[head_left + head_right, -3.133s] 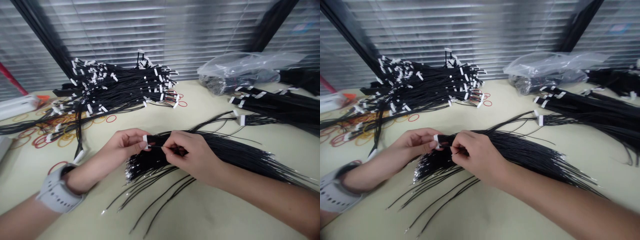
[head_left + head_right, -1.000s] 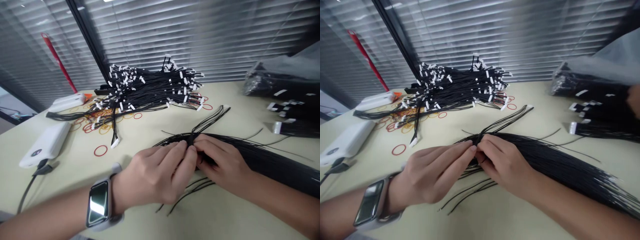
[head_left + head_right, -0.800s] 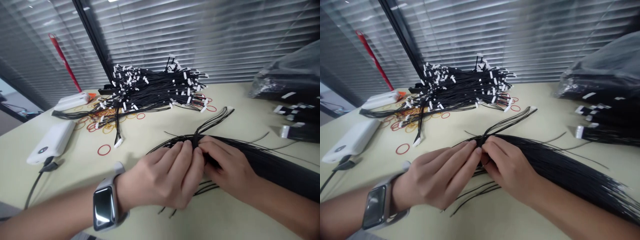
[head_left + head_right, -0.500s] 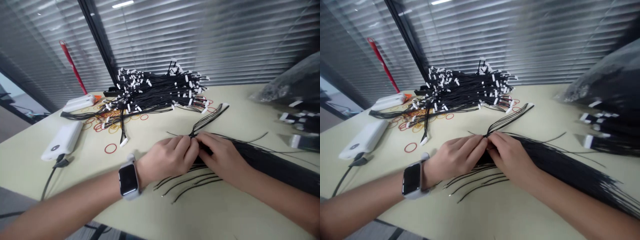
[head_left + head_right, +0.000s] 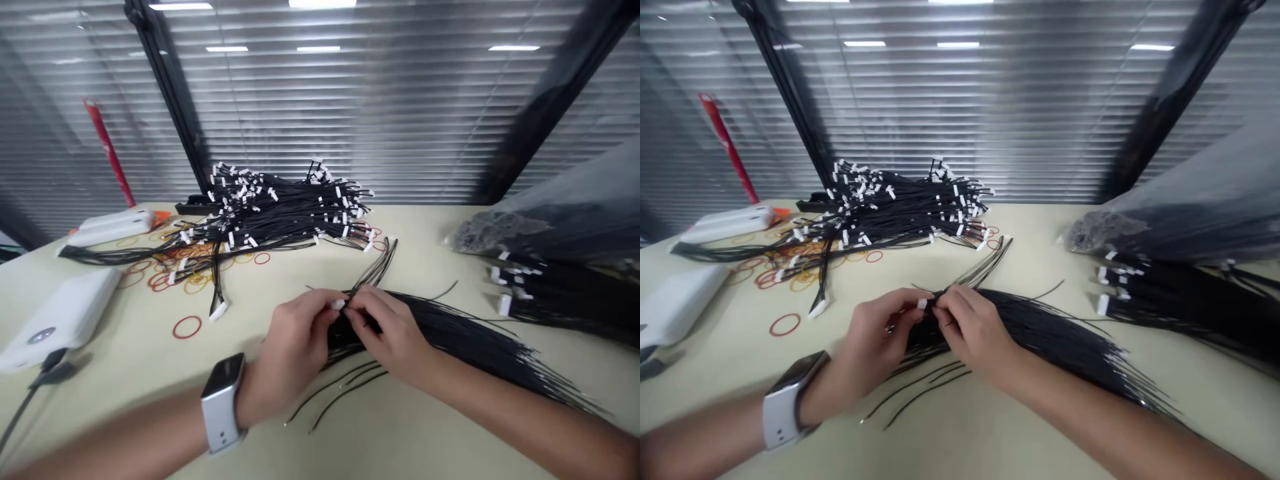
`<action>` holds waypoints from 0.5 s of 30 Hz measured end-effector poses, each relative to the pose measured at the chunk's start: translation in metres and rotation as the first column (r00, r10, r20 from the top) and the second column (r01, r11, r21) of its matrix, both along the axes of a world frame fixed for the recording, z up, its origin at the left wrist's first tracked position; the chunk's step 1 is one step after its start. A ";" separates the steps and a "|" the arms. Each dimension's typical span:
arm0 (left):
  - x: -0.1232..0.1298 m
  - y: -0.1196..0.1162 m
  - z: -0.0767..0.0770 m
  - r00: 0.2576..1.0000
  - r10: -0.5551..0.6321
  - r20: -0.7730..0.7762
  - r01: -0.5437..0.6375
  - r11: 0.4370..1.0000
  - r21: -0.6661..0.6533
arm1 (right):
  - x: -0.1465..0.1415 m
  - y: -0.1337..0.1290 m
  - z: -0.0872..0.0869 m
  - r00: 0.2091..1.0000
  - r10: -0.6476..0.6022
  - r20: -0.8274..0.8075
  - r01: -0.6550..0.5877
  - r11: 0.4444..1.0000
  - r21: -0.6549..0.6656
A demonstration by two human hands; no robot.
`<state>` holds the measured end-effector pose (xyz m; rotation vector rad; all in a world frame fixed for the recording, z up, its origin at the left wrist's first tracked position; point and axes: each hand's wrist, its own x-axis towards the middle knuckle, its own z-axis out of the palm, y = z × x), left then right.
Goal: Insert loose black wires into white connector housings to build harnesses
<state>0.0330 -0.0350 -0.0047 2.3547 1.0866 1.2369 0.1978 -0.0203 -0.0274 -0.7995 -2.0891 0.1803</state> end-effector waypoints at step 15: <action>-0.007 0.019 -0.001 0.841 0.096 -0.533 0.026 0.976 0.217 | 0.002 0.005 0.016 0.967 -0.218 0.130 0.192 0.964 0.184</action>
